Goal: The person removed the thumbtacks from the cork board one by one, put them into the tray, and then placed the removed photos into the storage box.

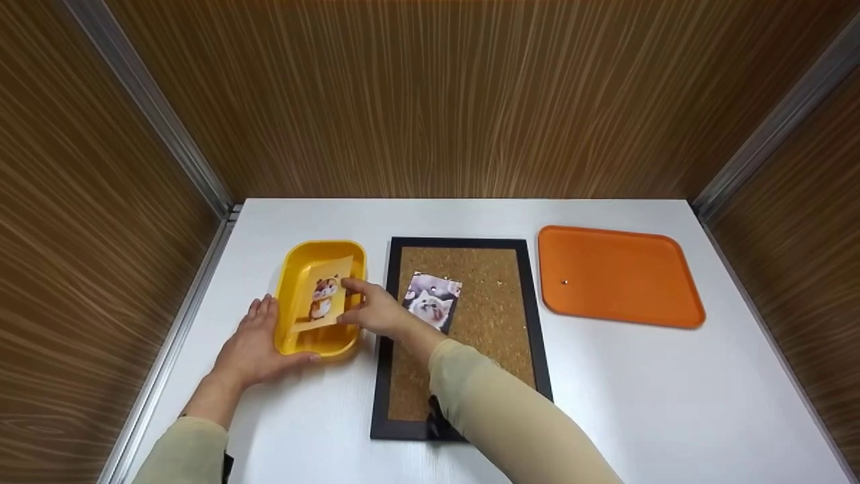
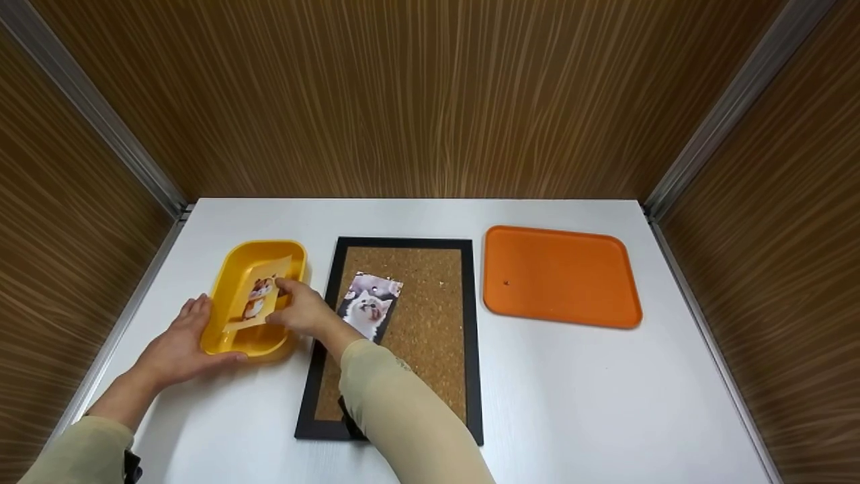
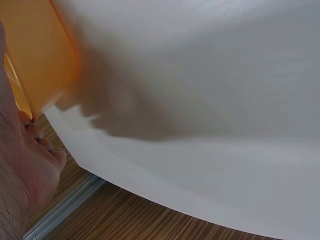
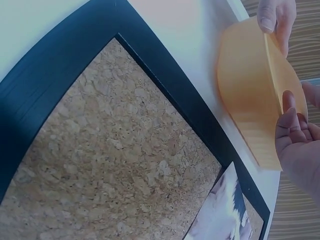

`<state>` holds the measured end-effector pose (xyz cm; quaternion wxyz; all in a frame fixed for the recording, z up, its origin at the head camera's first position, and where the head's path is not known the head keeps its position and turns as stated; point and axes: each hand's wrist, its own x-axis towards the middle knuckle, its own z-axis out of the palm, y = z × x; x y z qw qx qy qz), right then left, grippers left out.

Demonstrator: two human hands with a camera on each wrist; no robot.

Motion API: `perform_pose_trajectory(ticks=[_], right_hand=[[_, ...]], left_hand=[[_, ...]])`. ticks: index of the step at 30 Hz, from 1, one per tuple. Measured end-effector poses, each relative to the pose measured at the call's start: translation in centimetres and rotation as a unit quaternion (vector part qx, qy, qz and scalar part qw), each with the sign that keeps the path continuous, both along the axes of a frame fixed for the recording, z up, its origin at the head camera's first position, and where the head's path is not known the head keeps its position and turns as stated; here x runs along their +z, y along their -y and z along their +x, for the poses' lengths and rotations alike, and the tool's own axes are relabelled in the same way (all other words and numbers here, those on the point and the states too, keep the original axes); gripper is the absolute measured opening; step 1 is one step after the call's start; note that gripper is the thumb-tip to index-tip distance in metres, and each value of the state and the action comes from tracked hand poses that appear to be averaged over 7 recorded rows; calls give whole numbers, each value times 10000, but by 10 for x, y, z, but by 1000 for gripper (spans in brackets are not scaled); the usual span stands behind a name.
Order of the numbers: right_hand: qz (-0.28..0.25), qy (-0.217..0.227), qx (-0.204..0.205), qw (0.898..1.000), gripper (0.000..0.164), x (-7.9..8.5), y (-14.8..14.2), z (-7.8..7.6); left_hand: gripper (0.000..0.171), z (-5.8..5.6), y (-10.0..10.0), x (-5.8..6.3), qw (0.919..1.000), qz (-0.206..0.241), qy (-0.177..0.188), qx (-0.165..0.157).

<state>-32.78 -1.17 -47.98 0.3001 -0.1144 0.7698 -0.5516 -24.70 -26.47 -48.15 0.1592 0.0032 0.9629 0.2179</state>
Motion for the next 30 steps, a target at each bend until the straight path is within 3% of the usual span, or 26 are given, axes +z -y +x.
perform_pose_trajectory(ticks=[10, 23, 30], right_hand=[[-178, 170, -31, 9997, 78, -3, 2, 0], [-291, 276, -34, 9992, 78, -1, 3, -2], [-88, 124, 6, 9999, 79, -3, 4, -3]], left_hand=[[143, 1, 1, -1, 9999, -2, 102, 41], [138, 0, 0, -2, 10000, -30, -57, -20], [140, 0, 0, -2, 10000, 5, -45, 24]])
